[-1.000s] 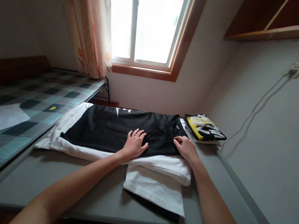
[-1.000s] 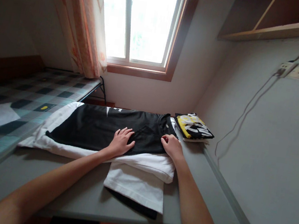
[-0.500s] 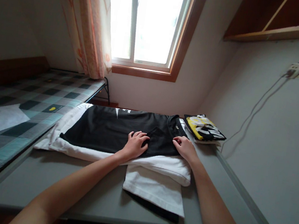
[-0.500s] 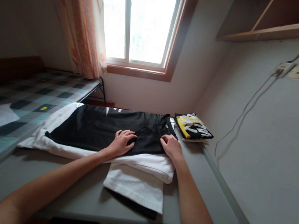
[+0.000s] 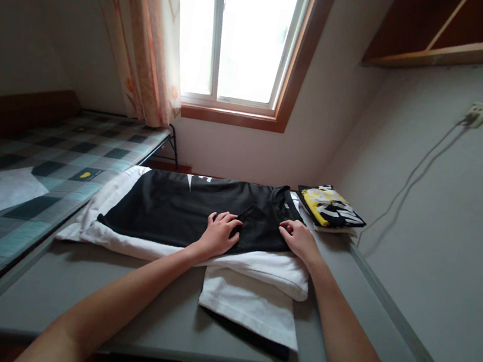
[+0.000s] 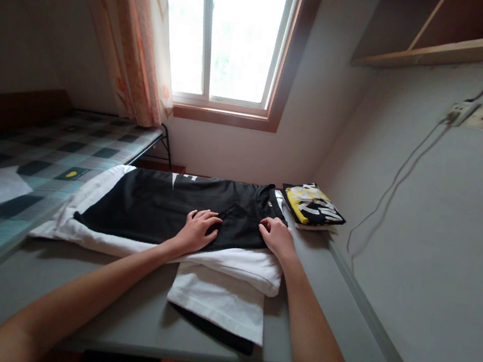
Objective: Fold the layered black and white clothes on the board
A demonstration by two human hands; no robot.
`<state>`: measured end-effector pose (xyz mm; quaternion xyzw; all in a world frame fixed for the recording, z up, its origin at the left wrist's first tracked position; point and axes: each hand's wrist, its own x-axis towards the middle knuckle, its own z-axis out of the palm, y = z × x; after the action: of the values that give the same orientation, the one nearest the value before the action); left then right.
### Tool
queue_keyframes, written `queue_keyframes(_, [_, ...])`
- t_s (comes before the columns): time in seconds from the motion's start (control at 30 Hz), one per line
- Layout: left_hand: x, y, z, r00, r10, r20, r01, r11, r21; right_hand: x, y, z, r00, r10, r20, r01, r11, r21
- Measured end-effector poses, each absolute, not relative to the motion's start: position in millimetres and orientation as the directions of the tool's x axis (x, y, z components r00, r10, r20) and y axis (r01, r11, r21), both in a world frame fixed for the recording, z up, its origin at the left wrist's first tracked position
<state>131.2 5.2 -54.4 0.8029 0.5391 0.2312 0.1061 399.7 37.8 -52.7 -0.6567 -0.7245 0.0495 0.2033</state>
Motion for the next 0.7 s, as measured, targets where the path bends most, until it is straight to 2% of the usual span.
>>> queue_keyframes(0.7, [131.2,6.5,-55.7,0.312,0.913,0.261,0.817,-0.399,0.416,399.6,38.3,-53.0,-0.053,0.972,0.231,0.932,0.131,-0.339])
